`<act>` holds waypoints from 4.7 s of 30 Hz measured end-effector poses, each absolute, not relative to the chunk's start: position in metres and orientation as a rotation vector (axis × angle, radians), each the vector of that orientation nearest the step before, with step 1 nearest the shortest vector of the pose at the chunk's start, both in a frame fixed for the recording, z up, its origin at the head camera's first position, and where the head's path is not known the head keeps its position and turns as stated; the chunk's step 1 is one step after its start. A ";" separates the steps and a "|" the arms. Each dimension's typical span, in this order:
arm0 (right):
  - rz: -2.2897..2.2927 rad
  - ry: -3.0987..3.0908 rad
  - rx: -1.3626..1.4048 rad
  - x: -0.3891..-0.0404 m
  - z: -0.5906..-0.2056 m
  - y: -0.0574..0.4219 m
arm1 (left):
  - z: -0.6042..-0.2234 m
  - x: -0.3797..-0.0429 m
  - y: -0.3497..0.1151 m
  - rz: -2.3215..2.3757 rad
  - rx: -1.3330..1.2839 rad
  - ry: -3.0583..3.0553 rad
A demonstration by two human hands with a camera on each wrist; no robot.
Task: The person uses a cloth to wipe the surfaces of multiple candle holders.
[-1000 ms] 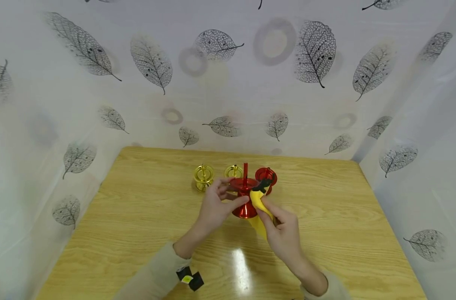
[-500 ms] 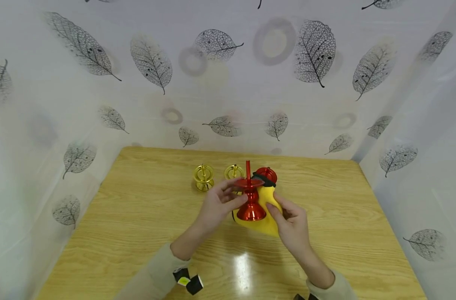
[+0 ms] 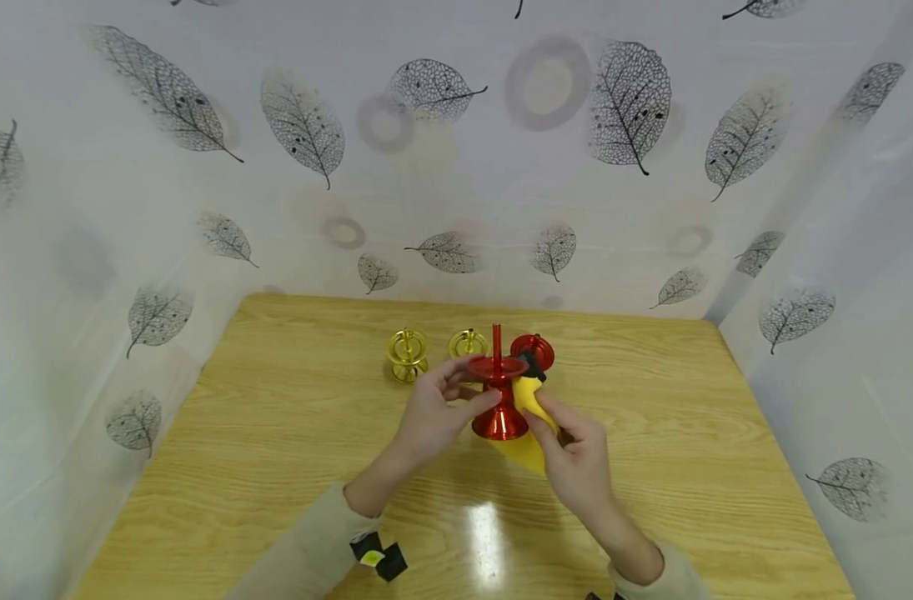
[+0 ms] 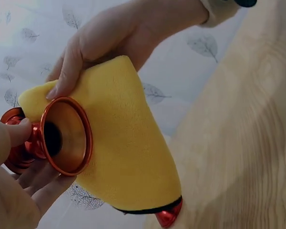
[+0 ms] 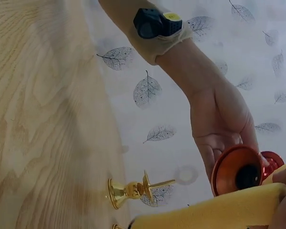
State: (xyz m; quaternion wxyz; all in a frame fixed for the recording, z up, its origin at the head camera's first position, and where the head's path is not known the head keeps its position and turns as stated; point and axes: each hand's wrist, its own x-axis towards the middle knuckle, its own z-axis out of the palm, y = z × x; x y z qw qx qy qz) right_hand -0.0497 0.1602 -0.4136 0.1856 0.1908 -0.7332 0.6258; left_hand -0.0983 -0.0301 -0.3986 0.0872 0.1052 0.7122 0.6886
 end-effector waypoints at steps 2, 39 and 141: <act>1.668 -2.136 0.532 -0.047 -0.415 0.156 | -0.402 -0.101 -0.029 2.049 0.315 2.184; 1.584 -2.109 0.521 -0.040 -0.416 0.143 | -0.409 -0.102 -0.030 2.132 0.381 2.155; 1.156 -2.553 0.261 -0.064 -0.397 0.267 | -0.515 -0.159 -0.219 2.317 -0.428 2.499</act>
